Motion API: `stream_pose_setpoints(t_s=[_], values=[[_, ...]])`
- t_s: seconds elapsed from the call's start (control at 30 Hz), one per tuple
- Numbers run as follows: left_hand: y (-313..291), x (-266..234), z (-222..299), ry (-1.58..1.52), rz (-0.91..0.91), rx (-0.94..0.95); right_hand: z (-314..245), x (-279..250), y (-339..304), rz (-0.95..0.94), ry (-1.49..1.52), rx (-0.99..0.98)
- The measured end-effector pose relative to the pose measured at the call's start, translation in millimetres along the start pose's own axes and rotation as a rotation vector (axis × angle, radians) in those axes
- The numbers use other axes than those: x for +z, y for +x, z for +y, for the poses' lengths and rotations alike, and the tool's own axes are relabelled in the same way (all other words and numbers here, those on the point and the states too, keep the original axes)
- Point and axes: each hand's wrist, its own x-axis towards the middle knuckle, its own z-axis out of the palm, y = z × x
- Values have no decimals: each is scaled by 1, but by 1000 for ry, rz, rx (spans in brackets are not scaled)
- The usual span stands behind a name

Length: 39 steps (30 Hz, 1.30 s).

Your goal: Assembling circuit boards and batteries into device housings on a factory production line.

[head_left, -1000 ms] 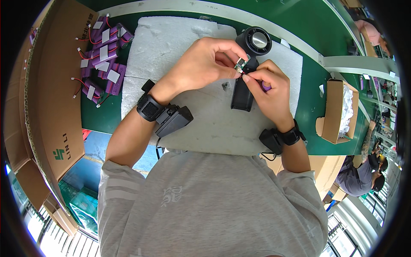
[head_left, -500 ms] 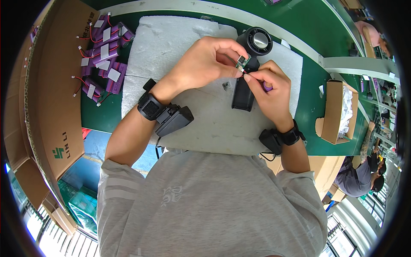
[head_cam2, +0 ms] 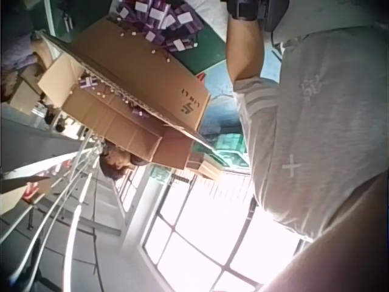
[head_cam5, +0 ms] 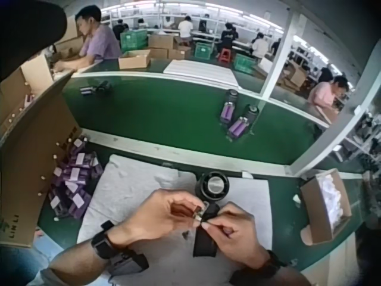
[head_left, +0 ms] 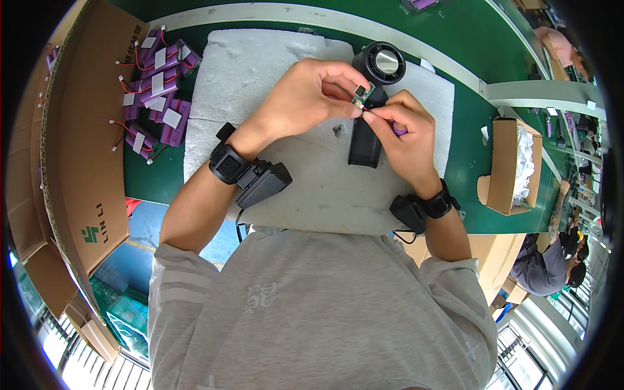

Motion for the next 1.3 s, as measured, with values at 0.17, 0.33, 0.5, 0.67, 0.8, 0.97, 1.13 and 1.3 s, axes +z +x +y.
stream_pose_setpoints(t_s=[0.17,0.33,0.5,0.67,0.8,0.97,1.13,1.3], values=[[-1,0,0,48,18,29,-1,0,1,-26,1,-19],[-2,6,-1,112,38,79,4,-4,2,-52,1,-70],[-4,16,1,236,89,152,0,-1,3,91,28,102],[-4,25,1,307,183,234,-4,1,5,93,-78,85],[-4,24,-2,347,209,278,-5,2,5,87,-96,61],[-5,22,-1,446,216,288,-7,4,5,111,-185,-20],[-7,23,0,351,245,183,-7,3,5,123,-184,-2],[-6,20,-1,356,247,149,-6,3,5,130,-170,2]])
